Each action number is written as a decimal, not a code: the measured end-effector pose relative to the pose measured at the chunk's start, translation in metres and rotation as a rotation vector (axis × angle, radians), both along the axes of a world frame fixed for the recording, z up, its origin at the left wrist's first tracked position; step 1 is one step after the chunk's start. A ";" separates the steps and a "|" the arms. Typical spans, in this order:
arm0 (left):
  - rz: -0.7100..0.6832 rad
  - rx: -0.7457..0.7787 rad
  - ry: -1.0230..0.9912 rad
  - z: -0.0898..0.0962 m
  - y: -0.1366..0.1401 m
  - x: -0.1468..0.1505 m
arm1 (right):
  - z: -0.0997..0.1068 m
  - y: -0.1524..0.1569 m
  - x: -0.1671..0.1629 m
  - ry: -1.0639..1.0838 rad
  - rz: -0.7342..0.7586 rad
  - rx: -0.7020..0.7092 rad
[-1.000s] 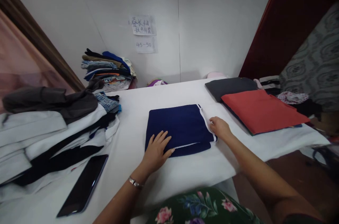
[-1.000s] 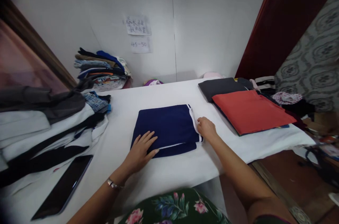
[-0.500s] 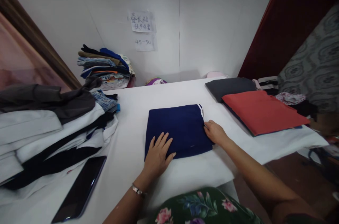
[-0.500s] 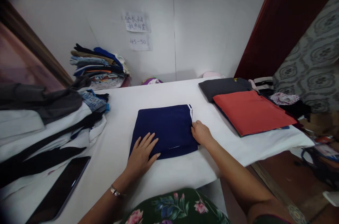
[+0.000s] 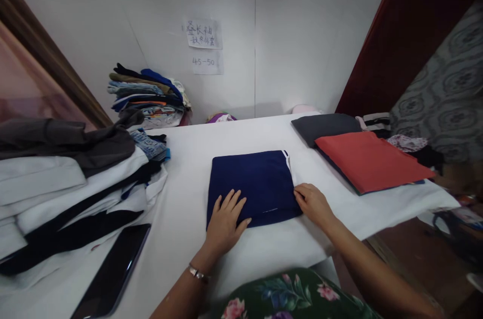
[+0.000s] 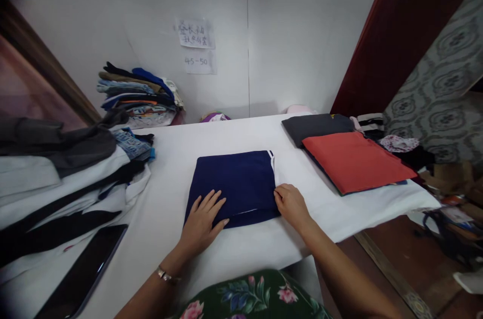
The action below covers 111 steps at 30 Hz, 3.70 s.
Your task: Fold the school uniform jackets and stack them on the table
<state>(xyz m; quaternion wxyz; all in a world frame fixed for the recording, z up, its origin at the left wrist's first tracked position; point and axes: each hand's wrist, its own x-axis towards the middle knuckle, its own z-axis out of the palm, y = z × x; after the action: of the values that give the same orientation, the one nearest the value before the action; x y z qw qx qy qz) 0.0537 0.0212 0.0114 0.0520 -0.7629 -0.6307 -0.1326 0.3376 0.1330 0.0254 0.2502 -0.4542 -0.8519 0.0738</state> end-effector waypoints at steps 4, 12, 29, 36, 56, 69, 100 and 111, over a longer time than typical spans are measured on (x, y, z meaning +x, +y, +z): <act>0.000 -0.011 -0.007 0.001 0.000 0.000 | -0.002 0.018 0.009 0.226 0.027 -0.195; -0.001 -0.017 -0.034 0.002 0.000 0.000 | -0.017 0.093 0.019 0.702 -0.087 -0.569; 0.009 -0.054 -0.092 0.008 -0.007 0.004 | -0.008 0.120 -0.031 -0.099 -0.017 -0.398; 0.023 -0.054 -0.116 0.008 -0.007 0.004 | 0.000 0.095 -0.083 -0.322 0.226 -0.092; 0.071 -0.074 -0.102 0.007 -0.009 -0.015 | 0.012 0.001 -0.001 -0.275 0.442 -0.141; 0.110 -0.012 -0.095 0.010 -0.014 -0.023 | 0.002 -0.007 -0.004 -0.325 0.343 -0.029; 0.399 -0.155 -0.276 0.011 0.064 -0.037 | -0.013 0.100 -0.085 -0.203 0.055 -0.305; 0.341 0.014 -0.576 -0.006 0.069 -0.058 | -0.007 0.073 0.014 0.629 -0.269 -0.662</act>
<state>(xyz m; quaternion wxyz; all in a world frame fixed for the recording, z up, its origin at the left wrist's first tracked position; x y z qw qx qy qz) -0.0044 0.0897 0.0057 -0.1018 -0.5772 -0.7371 -0.3364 0.3515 0.2062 0.0182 0.3454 -0.5713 -0.5991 0.4420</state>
